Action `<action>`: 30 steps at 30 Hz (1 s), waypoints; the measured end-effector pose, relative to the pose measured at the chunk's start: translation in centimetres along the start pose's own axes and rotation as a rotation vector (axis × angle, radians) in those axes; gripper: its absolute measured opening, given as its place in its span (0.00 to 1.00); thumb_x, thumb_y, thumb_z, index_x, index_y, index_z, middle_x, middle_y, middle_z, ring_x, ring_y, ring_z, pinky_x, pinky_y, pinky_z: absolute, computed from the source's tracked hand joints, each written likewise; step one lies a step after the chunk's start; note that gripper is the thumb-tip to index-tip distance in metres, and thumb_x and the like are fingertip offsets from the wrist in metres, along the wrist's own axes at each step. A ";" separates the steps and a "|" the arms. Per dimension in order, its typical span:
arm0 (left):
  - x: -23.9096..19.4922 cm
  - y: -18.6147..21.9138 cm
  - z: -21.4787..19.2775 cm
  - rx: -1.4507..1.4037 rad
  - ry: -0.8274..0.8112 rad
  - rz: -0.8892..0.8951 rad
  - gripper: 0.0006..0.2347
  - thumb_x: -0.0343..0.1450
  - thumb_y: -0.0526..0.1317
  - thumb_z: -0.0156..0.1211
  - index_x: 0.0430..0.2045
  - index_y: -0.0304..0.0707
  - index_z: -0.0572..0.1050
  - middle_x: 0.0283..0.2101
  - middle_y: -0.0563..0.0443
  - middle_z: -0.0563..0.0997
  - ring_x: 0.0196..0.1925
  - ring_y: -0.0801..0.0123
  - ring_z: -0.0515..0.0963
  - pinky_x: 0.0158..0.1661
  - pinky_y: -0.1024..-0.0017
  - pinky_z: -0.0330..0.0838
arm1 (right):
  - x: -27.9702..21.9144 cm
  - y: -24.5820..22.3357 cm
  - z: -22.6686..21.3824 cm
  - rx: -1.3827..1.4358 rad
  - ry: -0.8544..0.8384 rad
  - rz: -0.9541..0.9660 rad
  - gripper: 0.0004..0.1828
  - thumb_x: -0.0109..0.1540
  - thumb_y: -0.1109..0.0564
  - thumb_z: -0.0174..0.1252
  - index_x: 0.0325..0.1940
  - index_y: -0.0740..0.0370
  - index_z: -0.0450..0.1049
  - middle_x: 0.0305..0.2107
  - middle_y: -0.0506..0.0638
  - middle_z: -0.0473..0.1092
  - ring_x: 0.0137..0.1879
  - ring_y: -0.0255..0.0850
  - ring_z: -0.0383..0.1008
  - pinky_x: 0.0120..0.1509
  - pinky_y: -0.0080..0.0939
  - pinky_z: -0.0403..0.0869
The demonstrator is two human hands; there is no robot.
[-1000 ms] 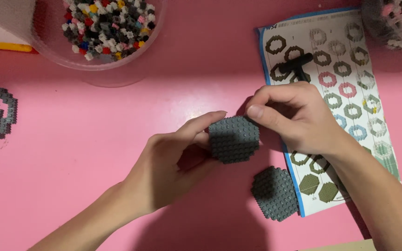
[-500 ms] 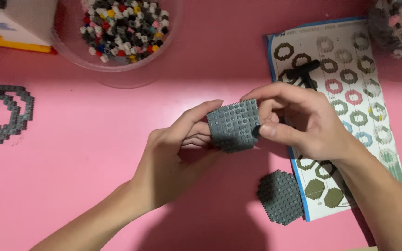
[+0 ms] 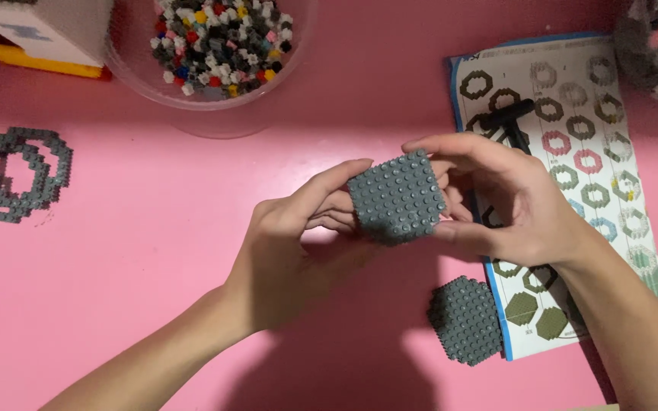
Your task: The person assembles small gray plastic beads into a flat hexagonal piece, then uses a black plastic hammer to press the beads together. They then pick up a container of colorful beads, select a few, and attach them to the gray piece before using the hammer again to secure the assembly.
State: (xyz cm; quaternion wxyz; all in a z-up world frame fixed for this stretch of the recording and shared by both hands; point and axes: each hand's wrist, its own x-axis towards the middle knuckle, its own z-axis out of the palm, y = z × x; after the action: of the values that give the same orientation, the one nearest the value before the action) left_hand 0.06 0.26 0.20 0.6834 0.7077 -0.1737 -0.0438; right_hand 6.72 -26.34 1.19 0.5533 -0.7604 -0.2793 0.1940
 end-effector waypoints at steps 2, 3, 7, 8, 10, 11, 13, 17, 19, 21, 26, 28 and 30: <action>0.2 0.2 -0.1 0.197 -0.021 0.061 0.27 0.70 0.35 0.72 0.64 0.32 0.67 0.51 0.46 0.88 0.49 0.66 0.92 0.52 0.71 0.85 | -0.1 0.5 0.1 -0.034 0.031 -0.134 0.36 0.58 0.73 0.69 0.69 0.72 0.67 0.32 0.47 0.70 0.32 0.29 0.69 0.43 0.28 0.78; 0.1 0.0 -0.1 0.188 -0.028 0.061 0.27 0.70 0.35 0.72 0.64 0.32 0.67 0.51 0.46 0.88 0.49 0.66 0.92 0.52 0.71 0.85 | 0.3 -0.1 0.1 -0.038 0.037 -0.124 0.36 0.58 0.73 0.69 0.69 0.72 0.67 0.32 0.47 0.70 0.32 0.29 0.69 0.43 0.28 0.78; -0.2 0.1 0.4 0.383 -0.077 0.148 0.24 0.73 0.39 0.68 0.64 0.34 0.68 0.40 0.51 0.79 0.40 0.65 0.80 0.44 0.69 0.75 | 1.1 -1.5 0.0 -0.435 0.054 -0.374 0.14 0.66 0.59 0.63 0.51 0.73 0.78 0.43 0.61 0.77 0.47 0.48 0.81 0.53 0.42 0.78; -0.2 0.3 0.4 0.474 -0.059 0.223 0.17 0.77 0.38 0.63 0.60 0.34 0.72 0.26 0.57 0.71 0.25 0.65 0.70 0.33 0.68 0.69 | 1.2 -1.7 -0.1 -0.464 0.028 -0.428 0.10 0.69 0.61 0.58 0.47 0.72 0.81 0.41 0.61 0.76 0.44 0.47 0.81 0.50 0.41 0.79; 0.1 0.0 0.6 0.615 0.047 0.375 0.16 0.75 0.41 0.70 0.53 0.33 0.78 0.28 0.56 0.71 0.27 0.65 0.69 0.34 0.66 0.66 | 1.2 -1.6 -0.6 -0.575 0.052 -0.496 0.09 0.70 0.61 0.59 0.45 0.71 0.82 0.38 0.59 0.76 0.41 0.47 0.80 0.46 0.42 0.78; 0.1 -0.2 0.7 0.761 0.162 0.526 0.16 0.73 0.44 0.78 0.47 0.31 0.83 0.30 0.54 0.70 0.29 0.64 0.69 0.35 0.64 0.62 | 1.2 -1.5 -0.8 -0.682 0.070 -0.573 0.09 0.70 0.61 0.60 0.43 0.71 0.83 0.36 0.57 0.76 0.38 0.47 0.78 0.42 0.43 0.76; 0.2 -0.6 0.9 0.749 0.135 0.556 0.11 0.75 0.38 0.73 0.47 0.30 0.83 0.31 0.52 0.70 0.29 0.63 0.68 0.34 0.63 0.61 | 1.2 -1.7 -1.1 -0.724 0.056 -0.619 0.09 0.71 0.62 0.59 0.43 0.71 0.83 0.35 0.57 0.76 0.37 0.47 0.77 0.42 0.44 0.76; 0.7 -0.1 1.1 0.742 0.102 0.618 0.06 0.75 0.29 0.68 0.42 0.22 0.83 0.32 0.46 0.75 0.28 0.58 0.71 0.35 0.61 0.66 | 1.0 -1.3 -1.6 -0.709 0.012 -0.705 0.11 0.72 0.65 0.57 0.41 0.74 0.83 0.30 0.60 0.74 0.34 0.48 0.76 0.37 0.45 0.77; 0.8 0.3 1.3 0.734 0.095 0.603 0.06 0.74 0.30 0.69 0.40 0.22 0.83 0.29 0.46 0.73 0.27 0.57 0.70 0.35 0.61 0.65 | 0.5 -1.3 -1.8 -0.674 -0.008 -0.669 0.11 0.72 0.63 0.56 0.44 0.73 0.81 0.32 0.58 0.74 0.34 0.49 0.76 0.37 0.46 0.74; 1.1 0.6 1.5 0.726 0.088 0.585 0.07 0.74 0.32 0.70 0.39 0.22 0.83 0.27 0.46 0.71 0.26 0.57 0.68 0.35 0.61 0.65 | 0.2 -1.2 -1.8 -0.637 -0.029 -0.631 0.11 0.72 0.61 0.55 0.47 0.72 0.80 0.33 0.57 0.73 0.35 0.50 0.75 0.36 0.48 0.71; 1.8 0.8 1.9 0.750 0.083 0.551 0.05 0.73 0.31 0.68 0.27 0.28 0.80 0.22 0.48 0.72 0.22 0.59 0.69 0.33 0.64 0.68 | 0.0 0.0 -1.8 -0.580 0.004 -0.611 0.13 0.71 0.58 0.56 0.43 0.70 0.82 0.32 0.55 0.73 0.32 0.47 0.75 0.30 0.45 0.67; 2.2 1.1 2.5 0.736 0.122 0.527 0.06 0.72 0.29 0.68 0.24 0.28 0.79 0.21 0.47 0.72 0.21 0.60 0.69 0.33 0.65 0.68 | 0.5 -0.1 -2.0 -0.556 0.001 -0.616 0.13 0.71 0.58 0.55 0.44 0.71 0.82 0.33 0.56 0.73 0.32 0.47 0.75 0.31 0.46 0.68; 2.3 1.4 2.9 0.714 0.157 0.497 0.07 0.71 0.26 0.67 0.22 0.28 0.78 0.19 0.46 0.73 0.20 0.60 0.70 0.33 0.65 0.67 | 0.6 0.1 -2.0 -0.530 -0.001 -0.611 0.14 0.71 0.59 0.55 0.45 0.71 0.82 0.33 0.57 0.74 0.32 0.48 0.75 0.32 0.46 0.69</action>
State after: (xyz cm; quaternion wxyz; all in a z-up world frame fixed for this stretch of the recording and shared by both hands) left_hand 1.11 -3.17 1.83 0.3969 0.8375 -0.2903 0.2383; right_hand 8.40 -27.46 1.75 0.3701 -0.7587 -0.5330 -0.0576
